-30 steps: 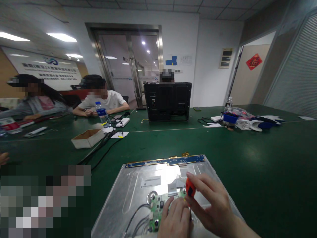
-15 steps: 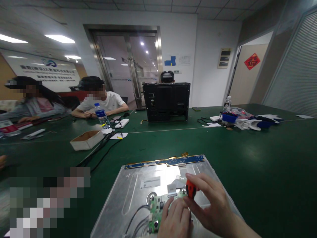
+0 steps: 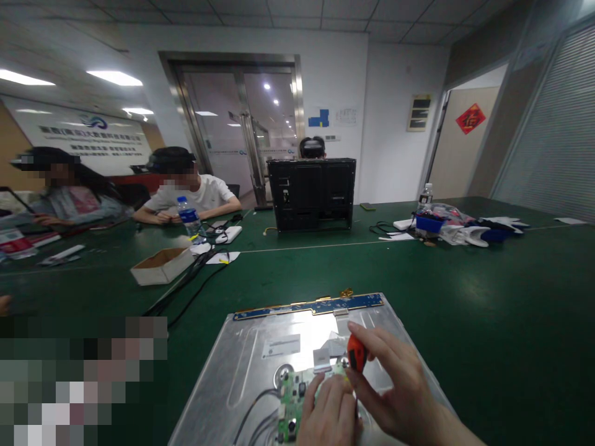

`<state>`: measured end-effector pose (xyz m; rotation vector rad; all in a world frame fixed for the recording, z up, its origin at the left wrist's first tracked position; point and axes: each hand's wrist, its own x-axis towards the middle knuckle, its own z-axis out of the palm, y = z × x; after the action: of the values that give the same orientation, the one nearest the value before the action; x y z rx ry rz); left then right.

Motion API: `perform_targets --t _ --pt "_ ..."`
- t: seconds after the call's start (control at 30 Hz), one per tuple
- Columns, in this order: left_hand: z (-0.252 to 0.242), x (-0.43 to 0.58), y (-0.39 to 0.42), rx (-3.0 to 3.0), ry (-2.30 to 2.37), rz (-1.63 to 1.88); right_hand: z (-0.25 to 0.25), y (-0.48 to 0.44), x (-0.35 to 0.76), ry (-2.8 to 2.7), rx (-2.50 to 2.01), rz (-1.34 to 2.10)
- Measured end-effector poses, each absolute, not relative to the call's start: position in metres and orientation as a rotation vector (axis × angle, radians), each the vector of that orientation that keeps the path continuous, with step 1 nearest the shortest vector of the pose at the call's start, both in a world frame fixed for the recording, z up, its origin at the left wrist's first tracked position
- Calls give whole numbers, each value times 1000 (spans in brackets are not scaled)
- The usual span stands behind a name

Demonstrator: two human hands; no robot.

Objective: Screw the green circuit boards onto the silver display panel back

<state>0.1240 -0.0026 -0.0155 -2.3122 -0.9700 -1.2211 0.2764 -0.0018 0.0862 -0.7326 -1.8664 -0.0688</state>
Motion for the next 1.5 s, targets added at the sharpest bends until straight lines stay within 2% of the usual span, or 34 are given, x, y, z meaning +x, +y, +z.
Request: perform_targets --t 0.4,0.67,0.87,1.33,1.5 --pt "-12 121 -3 -2328 -912 -1190 86 -5 275 -1799 -769 -87" --pt "-17 123 -7 -2398 -1041 -1134 85 -2 273 -1802 -725 -75" --pt "-22 129 -2 -2260 -989 -1325 88 -3 272 -1807 -710 -73" --pt "-14 127 -4 -2341 -997 -1244 91 -3 274 -1835 -715 -55" --pt "-18 135 -1 -2197 -969 -1441 93 -4 275 -1850 -729 -49"
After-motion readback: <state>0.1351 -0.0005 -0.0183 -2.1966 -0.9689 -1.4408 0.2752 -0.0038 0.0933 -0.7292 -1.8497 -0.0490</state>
